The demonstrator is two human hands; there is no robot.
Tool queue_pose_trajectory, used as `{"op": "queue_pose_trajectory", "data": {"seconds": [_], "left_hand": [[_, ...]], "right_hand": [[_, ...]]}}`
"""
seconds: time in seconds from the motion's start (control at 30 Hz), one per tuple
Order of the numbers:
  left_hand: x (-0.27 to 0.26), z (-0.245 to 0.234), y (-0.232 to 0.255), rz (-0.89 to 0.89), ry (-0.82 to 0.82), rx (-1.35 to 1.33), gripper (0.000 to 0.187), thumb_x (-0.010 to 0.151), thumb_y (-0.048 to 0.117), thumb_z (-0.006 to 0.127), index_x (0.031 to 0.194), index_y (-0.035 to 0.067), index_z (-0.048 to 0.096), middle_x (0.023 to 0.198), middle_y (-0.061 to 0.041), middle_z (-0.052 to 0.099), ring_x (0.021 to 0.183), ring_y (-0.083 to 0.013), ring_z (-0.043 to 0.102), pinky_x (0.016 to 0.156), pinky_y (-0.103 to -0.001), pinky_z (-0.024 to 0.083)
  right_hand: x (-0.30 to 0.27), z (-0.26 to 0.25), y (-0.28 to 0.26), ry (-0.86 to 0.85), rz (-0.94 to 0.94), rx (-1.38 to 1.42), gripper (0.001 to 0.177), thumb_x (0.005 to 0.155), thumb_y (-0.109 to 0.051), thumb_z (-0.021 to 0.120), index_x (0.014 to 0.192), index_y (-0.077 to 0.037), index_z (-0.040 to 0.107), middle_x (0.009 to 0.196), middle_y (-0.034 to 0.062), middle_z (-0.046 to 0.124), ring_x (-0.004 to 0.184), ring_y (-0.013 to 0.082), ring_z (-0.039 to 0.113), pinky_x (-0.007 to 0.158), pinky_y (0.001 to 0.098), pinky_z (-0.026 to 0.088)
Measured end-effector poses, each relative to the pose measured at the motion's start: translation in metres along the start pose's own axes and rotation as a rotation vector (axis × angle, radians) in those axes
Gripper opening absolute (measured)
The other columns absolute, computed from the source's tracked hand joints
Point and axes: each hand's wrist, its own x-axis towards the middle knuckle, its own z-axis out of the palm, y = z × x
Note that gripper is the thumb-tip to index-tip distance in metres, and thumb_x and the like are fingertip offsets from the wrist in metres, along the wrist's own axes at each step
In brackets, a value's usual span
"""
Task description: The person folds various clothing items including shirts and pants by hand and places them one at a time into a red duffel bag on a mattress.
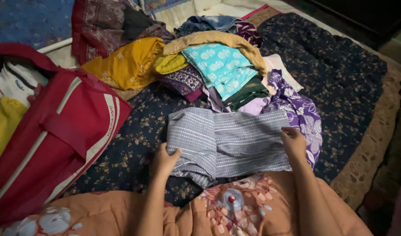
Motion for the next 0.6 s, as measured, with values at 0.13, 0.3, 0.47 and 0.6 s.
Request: {"op": "queue_pose_trajectory", "data": {"seconds": [0.13, 0.3, 0.47, 0.6], "left_hand": [[0.002, 0.0, 0.009, -0.068, -0.099, -0.008, 0.085, 0.076, 0.049, 0.08, 0.141, 0.004, 0.049, 0.135, -0.026, 0.06, 0.123, -0.0442, 0.06, 0.102, -0.049, 0.049], [-0.002, -0.019, 0.031, -0.153, -0.175, 0.03, 0.074, 0.075, 0.049, 0.079, 0.132, 0.005, 0.059, 0.132, -0.024, 0.067, 0.121, -0.043, 0.065, 0.101, -0.048, 0.052], [0.002, -0.016, 0.035, -0.149, -0.213, -0.039, 0.055, 0.083, 0.039, 0.075, 0.124, 0.003, 0.063, 0.122, -0.021, 0.07, 0.113, -0.037, 0.068, 0.095, -0.045, 0.054], [0.01, 0.001, 0.007, -0.03, -0.377, -0.635, 0.032, 0.092, 0.025, 0.063, 0.11, 0.0, 0.071, 0.103, -0.011, 0.076, 0.092, -0.0205, 0.068, 0.08, -0.037, 0.055]], "right_hand": [[-0.013, 0.012, -0.032, -0.016, -0.145, -0.102, 0.026, 0.094, -0.016, 0.069, 0.117, -0.004, 0.074, 0.099, 0.007, 0.074, 0.081, 0.0166, 0.067, 0.071, 0.0314, 0.051], [-0.065, 0.04, -0.096, -0.059, -0.42, -0.207, 0.022, 0.09, -0.013, 0.073, 0.112, -0.007, 0.073, 0.102, 0.0092, 0.073, 0.084, 0.0208, 0.071, 0.075, 0.0341, 0.056], [-0.186, 0.113, -0.183, -0.282, -0.792, -0.101, 0.048, 0.073, -0.015, 0.088, 0.116, -0.006, 0.068, 0.113, 0.0125, 0.068, 0.1, 0.0295, 0.066, 0.083, 0.0372, 0.056], [-0.247, 0.154, -0.217, -0.51, -0.963, -0.245, 0.086, 0.064, -0.024, 0.09, 0.138, -0.003, 0.05, 0.13, 0.0207, 0.058, 0.115, 0.04, 0.056, 0.094, 0.0498, 0.046]]}}
